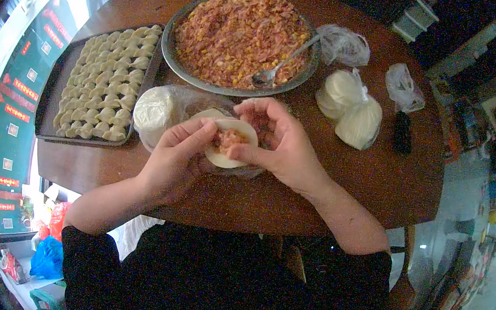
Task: The person is preparing dumplings by scooping meat filling into dough wrappers and sealing them with pleats.
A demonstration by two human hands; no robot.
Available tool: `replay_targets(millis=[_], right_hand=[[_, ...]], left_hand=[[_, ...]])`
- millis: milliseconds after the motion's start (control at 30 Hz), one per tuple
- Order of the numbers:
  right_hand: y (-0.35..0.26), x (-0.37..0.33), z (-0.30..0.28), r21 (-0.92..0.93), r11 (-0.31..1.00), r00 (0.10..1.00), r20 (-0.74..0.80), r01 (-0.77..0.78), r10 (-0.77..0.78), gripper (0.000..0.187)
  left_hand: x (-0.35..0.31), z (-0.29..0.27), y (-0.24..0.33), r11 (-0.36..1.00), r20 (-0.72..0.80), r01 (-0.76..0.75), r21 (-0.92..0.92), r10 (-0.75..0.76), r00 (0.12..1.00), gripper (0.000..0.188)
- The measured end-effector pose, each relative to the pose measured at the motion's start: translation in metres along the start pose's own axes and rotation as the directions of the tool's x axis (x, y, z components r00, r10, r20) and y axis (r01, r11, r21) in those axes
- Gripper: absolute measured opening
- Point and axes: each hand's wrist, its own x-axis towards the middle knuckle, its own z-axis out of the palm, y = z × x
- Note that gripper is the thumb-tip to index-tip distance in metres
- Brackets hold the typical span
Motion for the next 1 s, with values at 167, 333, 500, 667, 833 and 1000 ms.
replay_targets(millis=[167, 333, 500, 667, 833, 1000], right_hand=[[-0.001, -0.005, 0.008, 0.008, 1.000, 0.998, -0.062, 0.012, -0.012, 0.037], [0.016, -0.004, 0.007, -0.289, 0.939, 0.962, -0.142, 0.184, -0.232, 0.018], [0.010, -0.002, 0.015, -0.104, 0.989, 0.976, -0.178, 0.109, -0.126, 0.013], [0.012, -0.005, 0.023, -0.121, 0.987, 0.968, -0.218, 0.102, -0.127, 0.012], [0.017, -0.005, 0.022, -0.372, 0.896, 0.911, -0.229, 0.244, -0.343, 0.009], [0.014, -0.007, 0.028, -0.468, 0.842, 0.894, -0.205, 0.269, -0.399, 0.008]], left_hand=[[-0.002, -0.002, -0.002, 0.989, -0.036, -0.069, 0.131, 0.074, 0.997, 0.026], [0.005, -0.015, -0.010, 0.970, -0.040, -0.088, 0.228, 0.100, 0.994, 0.020], [0.005, -0.014, -0.010, 0.974, -0.123, -0.079, 0.210, 0.107, 0.987, 0.017], [0.004, -0.011, -0.010, 0.965, -0.063, -0.162, 0.206, 0.178, 0.982, 0.014], [0.001, -0.006, -0.007, 0.930, -0.025, -0.196, 0.311, 0.214, 0.977, 0.012], [-0.002, -0.005, -0.009, 0.881, 0.061, -0.296, 0.370, 0.295, 0.954, 0.013]])
